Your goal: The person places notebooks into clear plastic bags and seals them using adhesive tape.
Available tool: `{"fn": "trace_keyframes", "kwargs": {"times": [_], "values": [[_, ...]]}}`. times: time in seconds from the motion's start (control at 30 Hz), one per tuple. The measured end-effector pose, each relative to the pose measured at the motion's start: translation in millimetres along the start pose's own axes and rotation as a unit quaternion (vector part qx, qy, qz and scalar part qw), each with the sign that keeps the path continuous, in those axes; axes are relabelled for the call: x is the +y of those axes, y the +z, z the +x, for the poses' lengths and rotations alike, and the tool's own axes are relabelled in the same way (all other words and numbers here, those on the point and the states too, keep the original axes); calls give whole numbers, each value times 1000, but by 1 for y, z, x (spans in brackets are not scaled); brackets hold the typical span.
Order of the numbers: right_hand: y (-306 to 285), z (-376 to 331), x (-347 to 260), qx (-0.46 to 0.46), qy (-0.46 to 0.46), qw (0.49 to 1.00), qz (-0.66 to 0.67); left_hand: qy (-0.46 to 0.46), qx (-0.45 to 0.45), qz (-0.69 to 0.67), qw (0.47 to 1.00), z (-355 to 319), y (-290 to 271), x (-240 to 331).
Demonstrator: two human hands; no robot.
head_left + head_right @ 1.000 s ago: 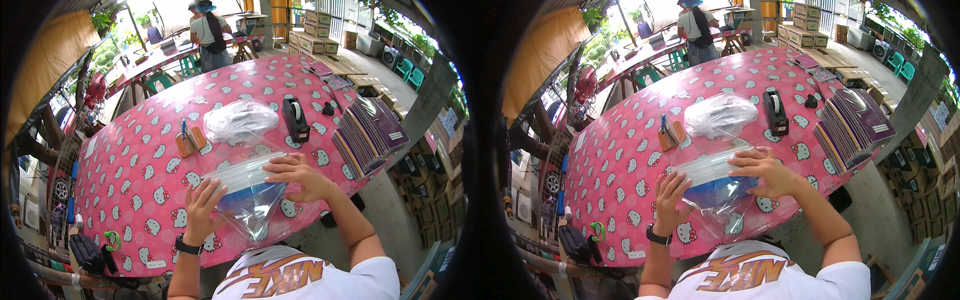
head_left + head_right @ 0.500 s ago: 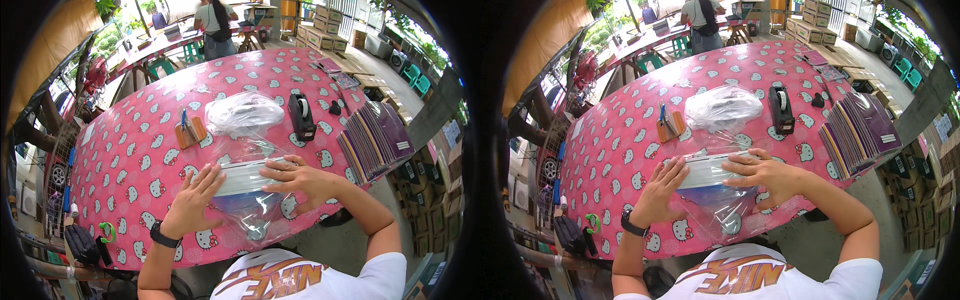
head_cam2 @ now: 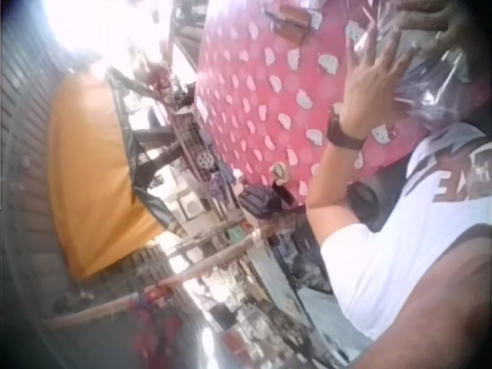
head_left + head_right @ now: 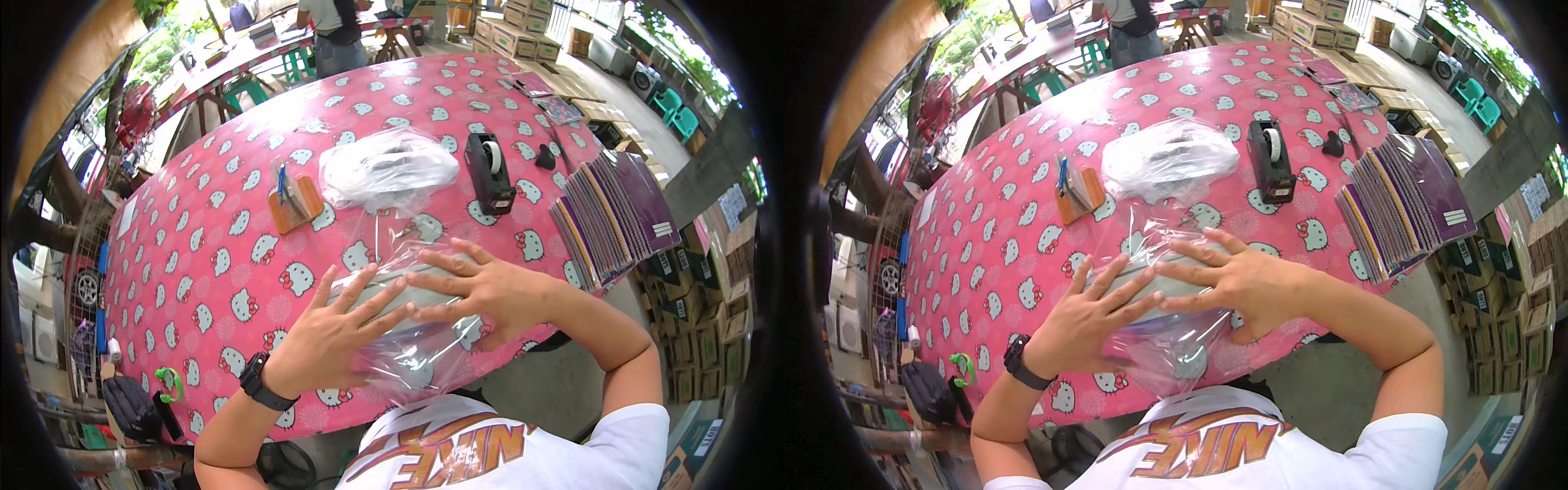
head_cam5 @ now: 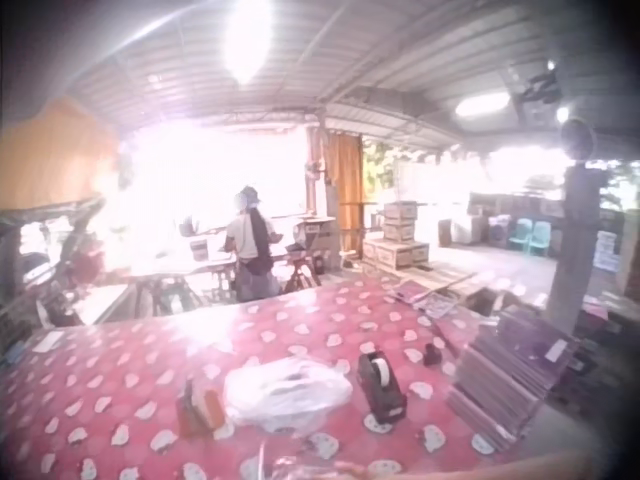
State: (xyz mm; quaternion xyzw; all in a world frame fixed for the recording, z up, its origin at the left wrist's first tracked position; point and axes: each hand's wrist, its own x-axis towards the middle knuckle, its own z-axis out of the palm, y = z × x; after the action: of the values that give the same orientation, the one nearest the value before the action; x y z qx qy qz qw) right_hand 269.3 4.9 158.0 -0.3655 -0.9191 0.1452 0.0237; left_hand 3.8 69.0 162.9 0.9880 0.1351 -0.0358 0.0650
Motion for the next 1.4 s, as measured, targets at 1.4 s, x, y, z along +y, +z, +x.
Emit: {"fn": "trace_keyframes", "kwargs": {"times": [1.4], "values": [[-20, 70, -8, 50, 286, 956, 35, -6, 50, -5, 999, -8, 4, 2]]}}
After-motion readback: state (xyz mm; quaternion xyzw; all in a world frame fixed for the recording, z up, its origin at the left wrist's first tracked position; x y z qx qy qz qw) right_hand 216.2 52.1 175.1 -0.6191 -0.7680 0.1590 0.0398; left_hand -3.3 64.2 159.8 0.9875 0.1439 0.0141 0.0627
